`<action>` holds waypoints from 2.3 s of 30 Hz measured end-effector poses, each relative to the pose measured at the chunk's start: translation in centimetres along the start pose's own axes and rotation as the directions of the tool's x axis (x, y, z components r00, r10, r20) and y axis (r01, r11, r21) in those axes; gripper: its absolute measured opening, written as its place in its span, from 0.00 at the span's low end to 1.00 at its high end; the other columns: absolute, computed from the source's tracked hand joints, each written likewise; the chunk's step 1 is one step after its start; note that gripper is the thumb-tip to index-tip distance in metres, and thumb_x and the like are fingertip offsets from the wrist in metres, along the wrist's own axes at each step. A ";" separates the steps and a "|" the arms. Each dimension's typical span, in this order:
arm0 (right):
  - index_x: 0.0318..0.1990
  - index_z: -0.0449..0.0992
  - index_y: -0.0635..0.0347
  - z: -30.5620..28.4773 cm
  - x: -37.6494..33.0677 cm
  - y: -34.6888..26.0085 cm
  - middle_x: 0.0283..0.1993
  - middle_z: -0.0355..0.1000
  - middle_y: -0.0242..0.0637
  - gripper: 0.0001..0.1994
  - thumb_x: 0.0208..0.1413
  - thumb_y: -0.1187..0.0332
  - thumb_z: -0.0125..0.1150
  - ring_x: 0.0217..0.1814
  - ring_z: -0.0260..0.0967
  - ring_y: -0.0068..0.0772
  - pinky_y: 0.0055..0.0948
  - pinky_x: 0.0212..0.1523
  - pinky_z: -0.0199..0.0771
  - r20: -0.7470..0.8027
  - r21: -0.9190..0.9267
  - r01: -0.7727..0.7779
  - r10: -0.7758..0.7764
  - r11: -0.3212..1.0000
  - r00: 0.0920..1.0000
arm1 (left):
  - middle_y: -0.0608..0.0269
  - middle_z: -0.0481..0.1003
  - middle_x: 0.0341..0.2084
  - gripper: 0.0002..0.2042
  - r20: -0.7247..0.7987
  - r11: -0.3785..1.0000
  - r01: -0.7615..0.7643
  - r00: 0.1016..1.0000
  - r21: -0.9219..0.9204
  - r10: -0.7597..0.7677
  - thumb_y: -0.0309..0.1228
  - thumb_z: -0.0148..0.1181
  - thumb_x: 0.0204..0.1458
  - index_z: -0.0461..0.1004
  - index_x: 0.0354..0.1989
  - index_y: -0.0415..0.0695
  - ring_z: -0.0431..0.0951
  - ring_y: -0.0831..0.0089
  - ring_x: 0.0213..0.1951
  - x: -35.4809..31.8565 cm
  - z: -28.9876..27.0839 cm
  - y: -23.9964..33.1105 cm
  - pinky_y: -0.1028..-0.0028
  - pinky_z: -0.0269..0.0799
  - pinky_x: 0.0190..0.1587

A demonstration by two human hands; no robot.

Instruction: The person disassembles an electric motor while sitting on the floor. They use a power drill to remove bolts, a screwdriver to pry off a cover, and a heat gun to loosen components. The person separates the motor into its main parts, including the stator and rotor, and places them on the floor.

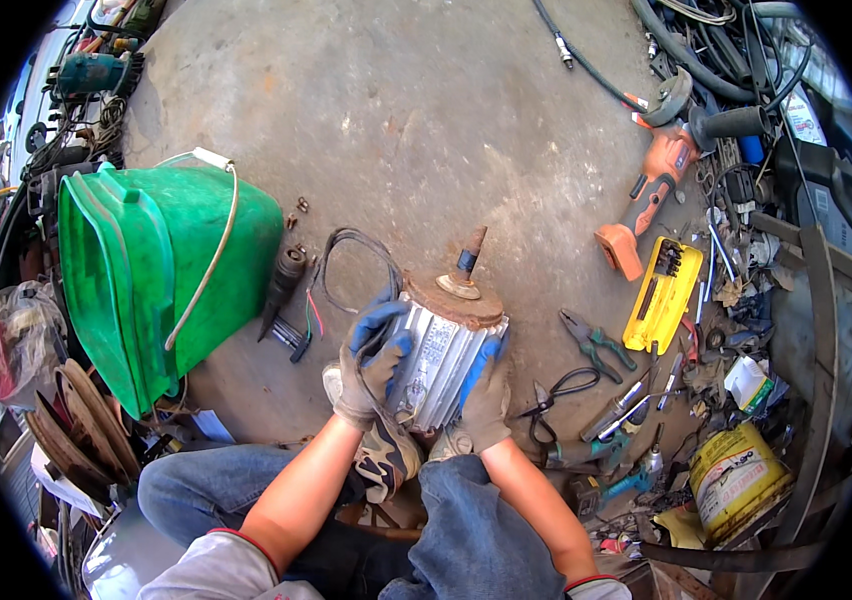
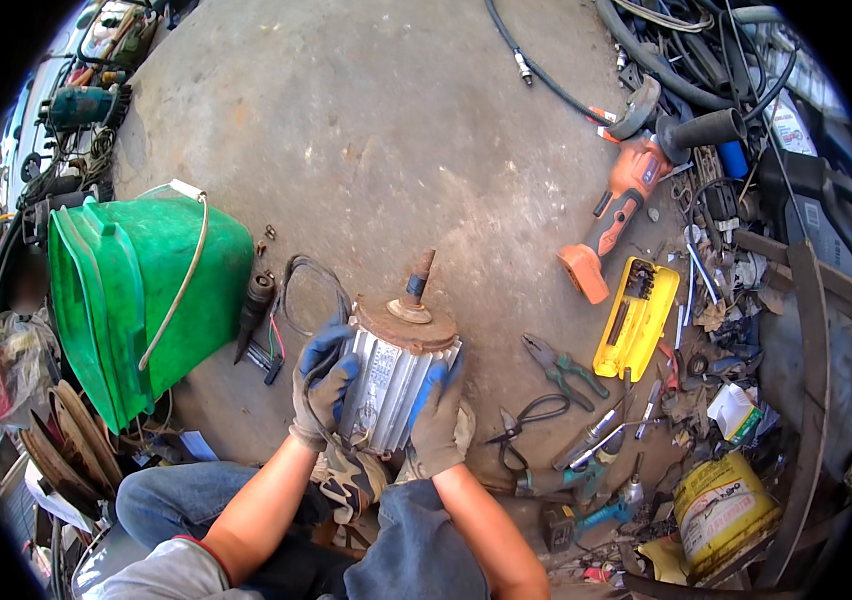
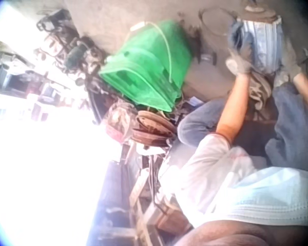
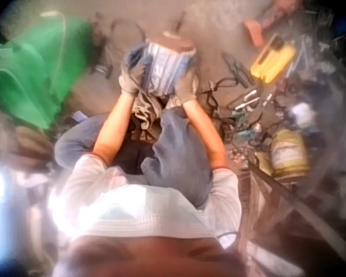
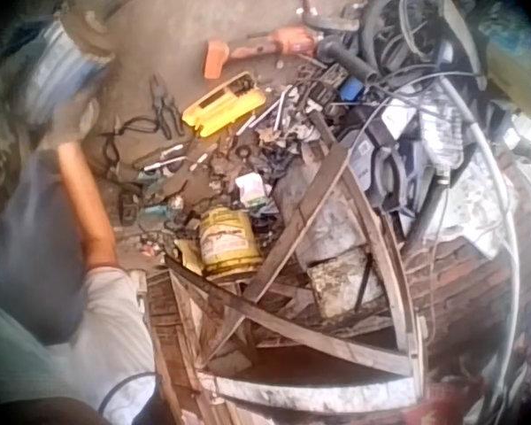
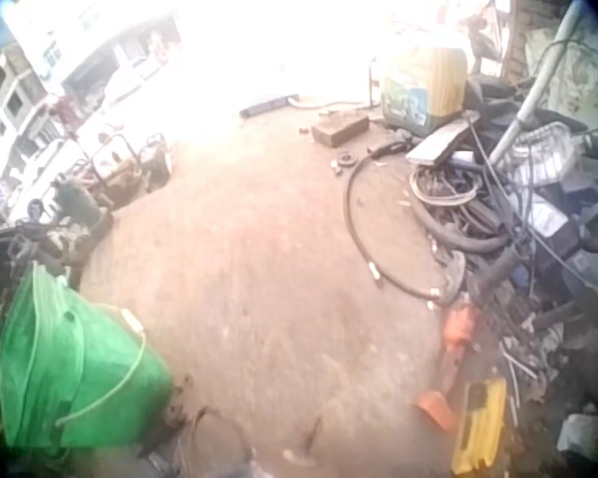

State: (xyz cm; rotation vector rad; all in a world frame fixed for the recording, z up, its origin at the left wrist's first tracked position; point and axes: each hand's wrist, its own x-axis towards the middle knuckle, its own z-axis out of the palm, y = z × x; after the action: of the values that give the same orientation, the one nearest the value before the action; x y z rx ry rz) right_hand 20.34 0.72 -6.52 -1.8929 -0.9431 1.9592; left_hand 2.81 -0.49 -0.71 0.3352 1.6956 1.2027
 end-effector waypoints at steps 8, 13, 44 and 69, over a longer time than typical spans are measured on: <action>0.72 0.50 0.64 -0.2 0.2 0.7 0.66 0.62 0.54 0.32 0.70 0.49 0.37 0.67 0.62 0.46 0.37 0.66 0.58 -0.101 0.013 -0.091 0.091 0.996 0.991 | 0.51 0.61 0.65 0.39 0.073 0.949 -0.191 0.981 0.252 0.179 0.36 0.69 0.50 0.57 0.68 0.36 0.61 0.62 0.67 1.8 -0.3 -1.6 0.62 0.55 0.69; 0.72 0.48 0.67 0.8 0.9 1.4 0.74 0.50 0.50 0.28 0.72 0.60 0.40 0.76 0.49 0.42 0.35 0.74 0.47 -0.080 0.199 0.046 -0.030 0.979 0.996 | 0.47 0.61 0.65 0.41 0.014 0.993 -0.069 0.998 0.093 0.068 0.39 0.71 0.46 0.58 0.67 0.34 0.61 0.60 0.66 1.5 0.1 -2.2 0.64 0.53 0.69; 0.72 0.46 0.72 3.3 4.1 -8.6 0.73 0.51 0.60 0.34 0.69 0.57 0.49 0.77 0.48 0.51 0.39 0.73 0.48 -0.027 -0.289 0.440 -0.467 0.850 0.884 | 0.55 0.74 0.50 0.31 -0.170 0.999 -0.040 0.985 -0.015 0.037 0.30 0.71 0.46 0.65 0.59 0.36 0.74 0.70 0.51 4.8 2.6 2.7 0.68 0.69 0.57; 0.69 0.55 0.68 -1.9 2.8 -9.2 0.65 0.64 0.56 0.31 0.65 0.61 0.56 0.65 0.66 0.47 0.38 0.63 0.66 0.123 -0.074 0.421 -0.411 0.904 0.903 | 0.65 0.77 0.35 0.23 -0.260 0.989 -0.148 0.955 -0.001 0.143 0.32 0.70 0.48 0.73 0.51 0.35 0.76 0.79 0.32 6.0 0.6 -0.9 0.79 0.73 0.35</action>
State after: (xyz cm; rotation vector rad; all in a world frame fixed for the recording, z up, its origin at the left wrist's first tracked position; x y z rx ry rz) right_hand 19.58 9.87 -3.06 -1.4831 -1.3696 1.7888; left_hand 0.75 3.55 -4.85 0.3045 1.9087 1.4218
